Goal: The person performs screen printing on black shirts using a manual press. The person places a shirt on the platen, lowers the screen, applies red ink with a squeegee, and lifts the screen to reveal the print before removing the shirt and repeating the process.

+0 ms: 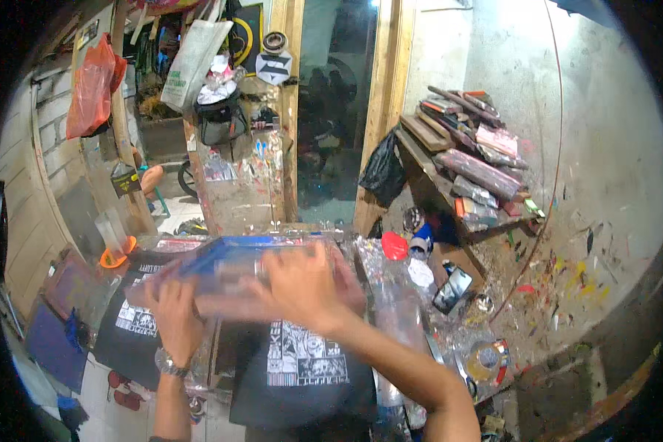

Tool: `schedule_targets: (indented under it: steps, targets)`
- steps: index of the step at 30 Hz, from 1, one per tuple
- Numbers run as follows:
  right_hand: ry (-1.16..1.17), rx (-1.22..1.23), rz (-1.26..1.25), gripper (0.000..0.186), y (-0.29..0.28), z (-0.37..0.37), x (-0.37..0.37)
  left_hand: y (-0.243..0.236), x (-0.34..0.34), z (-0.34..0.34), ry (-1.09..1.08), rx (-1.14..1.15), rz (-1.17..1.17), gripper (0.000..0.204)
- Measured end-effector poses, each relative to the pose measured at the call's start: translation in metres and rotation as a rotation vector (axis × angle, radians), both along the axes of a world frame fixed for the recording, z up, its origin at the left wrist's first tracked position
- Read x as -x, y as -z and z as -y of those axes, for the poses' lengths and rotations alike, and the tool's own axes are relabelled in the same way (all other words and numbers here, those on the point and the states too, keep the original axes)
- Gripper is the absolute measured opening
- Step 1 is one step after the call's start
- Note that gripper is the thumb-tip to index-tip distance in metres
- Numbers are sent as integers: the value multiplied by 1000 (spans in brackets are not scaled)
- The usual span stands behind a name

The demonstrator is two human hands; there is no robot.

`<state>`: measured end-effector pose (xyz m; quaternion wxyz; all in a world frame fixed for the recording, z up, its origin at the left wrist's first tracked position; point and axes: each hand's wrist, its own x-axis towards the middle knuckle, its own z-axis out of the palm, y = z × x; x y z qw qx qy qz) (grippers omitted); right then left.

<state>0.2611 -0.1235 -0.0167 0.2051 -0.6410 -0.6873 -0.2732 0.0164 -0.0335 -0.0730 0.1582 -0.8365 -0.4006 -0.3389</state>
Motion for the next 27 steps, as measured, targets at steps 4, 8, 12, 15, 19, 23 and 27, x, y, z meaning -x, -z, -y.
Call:
schedule_targets:
  steps: [4, 8, 12, 15, 19, 23, 27]
  targets:
    - [0, 405, -69, 45, 103, 36, 22, 106, 42, 43, 224, 278, -244, 37]
    - [-23, 664, -262, 45, 195, 43, 15, 187, 55, 59, 260, 507, -264, 40]
    - [-58, 662, -223, 36, 220, 57, 21, 206, 58, 62, 266, 508, -189, 50]
    - [-114, 216, 22, 24, 263, 21, -15, 213, 47, 57, 299, 498, -160, 52]
    - [21, 454, -102, 27, 227, -102, -70, 219, 56, 53, 299, 507, -126, 53]
    - [-11, 440, -32, 41, 213, -162, -111, 217, 53, 61, 250, 532, -106, 52]
    - [89, 528, -108, 46, 239, -130, -88, 217, 50, 60, 268, 572, -99, 46]
